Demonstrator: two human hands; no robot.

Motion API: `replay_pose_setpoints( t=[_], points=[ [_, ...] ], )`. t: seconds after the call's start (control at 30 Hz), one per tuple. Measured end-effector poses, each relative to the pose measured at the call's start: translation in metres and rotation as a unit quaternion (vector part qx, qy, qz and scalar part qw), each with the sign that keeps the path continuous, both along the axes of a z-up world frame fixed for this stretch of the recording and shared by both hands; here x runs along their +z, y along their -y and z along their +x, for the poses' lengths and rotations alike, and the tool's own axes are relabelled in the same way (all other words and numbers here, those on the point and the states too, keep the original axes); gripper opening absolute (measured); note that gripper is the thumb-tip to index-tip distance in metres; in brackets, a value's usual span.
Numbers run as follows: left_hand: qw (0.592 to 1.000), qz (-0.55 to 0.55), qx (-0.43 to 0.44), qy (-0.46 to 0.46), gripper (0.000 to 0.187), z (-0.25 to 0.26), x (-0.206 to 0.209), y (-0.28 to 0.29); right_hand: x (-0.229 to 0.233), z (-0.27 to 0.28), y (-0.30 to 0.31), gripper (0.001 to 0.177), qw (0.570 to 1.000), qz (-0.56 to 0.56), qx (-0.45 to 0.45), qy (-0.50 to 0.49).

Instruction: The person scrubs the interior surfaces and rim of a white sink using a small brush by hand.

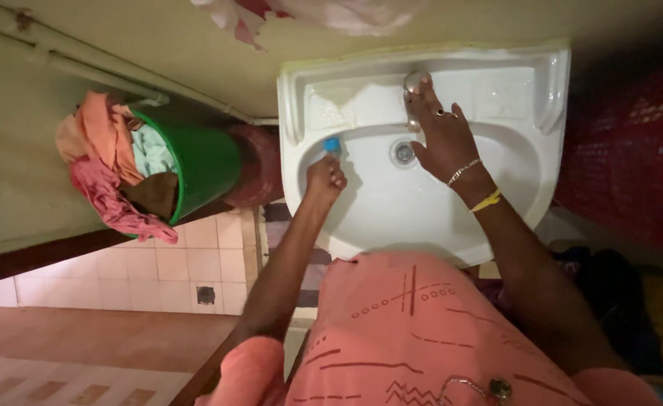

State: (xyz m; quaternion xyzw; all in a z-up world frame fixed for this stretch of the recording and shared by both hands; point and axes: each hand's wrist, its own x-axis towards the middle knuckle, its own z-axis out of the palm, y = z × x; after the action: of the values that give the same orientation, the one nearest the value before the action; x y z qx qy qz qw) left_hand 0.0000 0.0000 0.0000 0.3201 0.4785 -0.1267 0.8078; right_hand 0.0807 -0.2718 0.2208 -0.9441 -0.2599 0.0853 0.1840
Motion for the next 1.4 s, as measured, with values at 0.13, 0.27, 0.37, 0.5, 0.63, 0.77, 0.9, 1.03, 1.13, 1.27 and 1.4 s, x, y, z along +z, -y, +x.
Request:
replay_pose_setpoints(
  t=[0.13,0.27,0.37,0.5,0.63,0.77,0.9,1.03,1.13,1.27,1.4],
  points=[
    [0.986,-0.098,0.133,0.029,0.027,-0.005,-0.029,-0.012,0.003,0.0,-0.003,0.099,0.999,-0.036,-0.004,-0.039],
    [0.972,-0.109,0.203,0.039,0.03,-0.008,-0.062,0.006,0.004,-0.001,-0.006,0.1,1.0,-0.006,0.004,0.009],
    [0.942,-0.194,0.268,0.053,0.038,-0.022,-0.063,0.001,0.001,0.001,0.0,0.097,1.0,-0.015,0.008,-0.02],
    [0.91,-0.246,0.325,0.074,0.034,-0.013,-0.043,0.006,-0.011,0.003,0.003,0.099,1.0,0.0,-0.004,-0.017],
    [0.897,-0.224,0.346,0.158,0.036,-0.039,-0.015,0.021,-0.017,0.002,0.008,0.101,0.998,-0.001,0.036,0.042],
    [0.864,-0.227,0.387,0.229,0.036,-0.06,-0.006,0.033,-0.009,0.001,0.007,0.104,1.0,0.007,0.027,0.005],
    [0.825,-0.297,0.443,0.187,0.031,-0.101,-0.008,0.019,-0.002,0.004,0.004,0.103,0.999,-0.011,0.021,-0.03],
    [0.882,-0.191,0.412,0.129,0.029,-0.051,-0.041,0.023,-0.012,0.0,0.011,0.104,0.998,-0.009,0.049,0.029],
    [0.864,-0.196,0.436,0.156,0.033,-0.063,-0.037,0.048,-0.006,0.003,0.009,0.105,0.998,-0.018,0.052,0.028],
    [0.885,-0.17,0.412,0.132,0.034,-0.125,-0.017,0.072,-0.011,0.007,0.012,0.106,0.996,0.02,0.071,0.047],
    [0.841,-0.193,0.495,0.105,0.034,-0.091,-0.022,0.063,-0.019,0.007,0.015,0.101,0.998,-0.006,0.06,0.001]
  ],
)
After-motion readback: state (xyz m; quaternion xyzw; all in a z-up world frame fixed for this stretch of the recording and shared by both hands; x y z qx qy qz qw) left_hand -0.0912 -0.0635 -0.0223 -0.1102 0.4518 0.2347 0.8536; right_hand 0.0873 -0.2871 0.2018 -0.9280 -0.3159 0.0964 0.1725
